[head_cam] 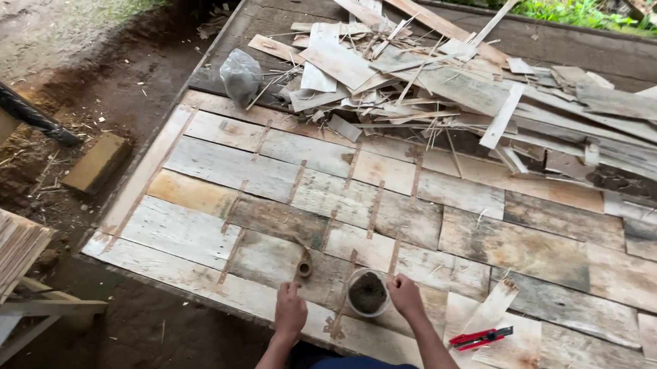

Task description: Assembling a wooden surface by selecting and fitting thin wooden strips into gaps between larger panels.

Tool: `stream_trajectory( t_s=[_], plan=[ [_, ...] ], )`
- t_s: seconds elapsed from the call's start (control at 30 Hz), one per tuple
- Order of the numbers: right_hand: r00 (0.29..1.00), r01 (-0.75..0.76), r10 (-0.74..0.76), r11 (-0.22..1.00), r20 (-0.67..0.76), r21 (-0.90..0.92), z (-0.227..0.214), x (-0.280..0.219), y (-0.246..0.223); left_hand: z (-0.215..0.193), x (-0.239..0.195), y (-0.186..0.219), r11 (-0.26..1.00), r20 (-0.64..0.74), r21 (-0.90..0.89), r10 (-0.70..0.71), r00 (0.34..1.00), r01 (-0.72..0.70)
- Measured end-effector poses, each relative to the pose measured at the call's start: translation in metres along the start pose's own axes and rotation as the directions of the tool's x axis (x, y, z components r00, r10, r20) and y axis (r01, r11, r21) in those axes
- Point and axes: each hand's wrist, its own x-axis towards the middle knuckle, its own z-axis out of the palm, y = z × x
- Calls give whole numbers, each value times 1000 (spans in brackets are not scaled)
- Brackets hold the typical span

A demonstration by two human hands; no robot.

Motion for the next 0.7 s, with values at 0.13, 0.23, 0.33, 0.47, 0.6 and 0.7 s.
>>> stream_trajectory(
  t_s=[0.13,0.23,0.33,0.47,0.6,0.7],
  plan=[
    [994,-103,103,994,36,19,-9,-15,-23,-4,23,-6,994,15,90,65,998,-66],
    [984,-179,178,983,15,43,-9,-25,-28,-3,35,-14,977,-25,170,133,991,-127],
    [966,-242,246,969,83,-54,-13,-33,-36,-11,55,-7,966,87,220,119,989,-135],
    [958,-253,255,967,131,-35,-7,-43,-35,-15,72,-2,943,166,301,94,982,-141],
    [947,-288,290,957,139,-34,-7,-58,-46,-18,81,1,922,275,357,51,960,-151],
    [945,-320,316,946,83,46,-2,-64,-52,-24,94,12,894,390,426,-42,920,-139]
  ],
)
